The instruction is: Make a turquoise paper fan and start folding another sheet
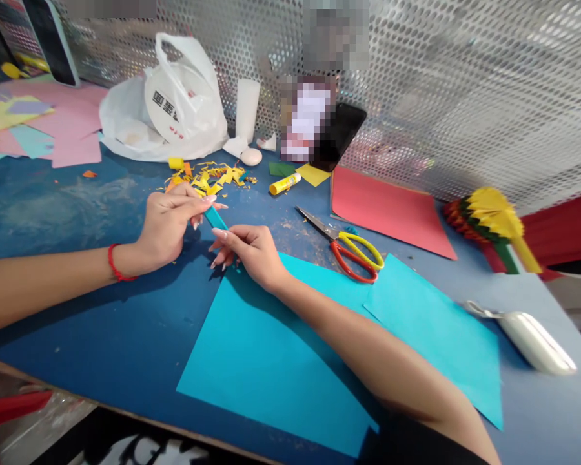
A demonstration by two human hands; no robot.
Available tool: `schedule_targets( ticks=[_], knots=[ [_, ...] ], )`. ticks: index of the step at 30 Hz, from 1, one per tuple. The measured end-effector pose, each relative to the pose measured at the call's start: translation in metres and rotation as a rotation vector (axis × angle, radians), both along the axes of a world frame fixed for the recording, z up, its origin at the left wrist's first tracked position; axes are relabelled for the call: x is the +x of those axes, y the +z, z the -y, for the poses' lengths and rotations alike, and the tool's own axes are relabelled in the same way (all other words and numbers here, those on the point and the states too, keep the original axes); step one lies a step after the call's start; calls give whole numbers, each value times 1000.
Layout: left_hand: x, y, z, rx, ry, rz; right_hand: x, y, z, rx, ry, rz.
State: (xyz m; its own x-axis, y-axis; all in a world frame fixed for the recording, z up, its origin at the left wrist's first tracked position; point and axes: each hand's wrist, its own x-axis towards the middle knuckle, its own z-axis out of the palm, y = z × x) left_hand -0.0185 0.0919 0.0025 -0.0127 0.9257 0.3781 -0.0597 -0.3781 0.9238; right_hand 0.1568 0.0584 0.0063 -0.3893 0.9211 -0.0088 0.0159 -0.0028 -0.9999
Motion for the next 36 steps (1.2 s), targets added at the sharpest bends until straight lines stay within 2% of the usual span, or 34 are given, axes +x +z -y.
schedule_targets(
  ticks=[4,14,20,22,26,31,33,36],
  knots=[
    [-2,0,-8,-32,43,16,1,-3,-1,-12,14,-34],
    [1,-5,-10,-36,33,62,2,-5,1,13,-14,-104],
    [1,-3,-3,-117,-32,-11,0,-4,0,38,-168,-48],
    [1,-1,0,-117,-53,-39,0,-3,1,77,-120,-19],
    [2,4,3,-88,-83,-64,1,-1,2,96,145,122],
    [4,5,2,-75,-135,-16,3,2,-2,-1,267,-2],
    [5,4,2,-110,-207,15,5,2,-4,-7,272,-36],
    [5,5,5,-202,-415,19,10,0,-7,-28,274,-119]
  ],
)
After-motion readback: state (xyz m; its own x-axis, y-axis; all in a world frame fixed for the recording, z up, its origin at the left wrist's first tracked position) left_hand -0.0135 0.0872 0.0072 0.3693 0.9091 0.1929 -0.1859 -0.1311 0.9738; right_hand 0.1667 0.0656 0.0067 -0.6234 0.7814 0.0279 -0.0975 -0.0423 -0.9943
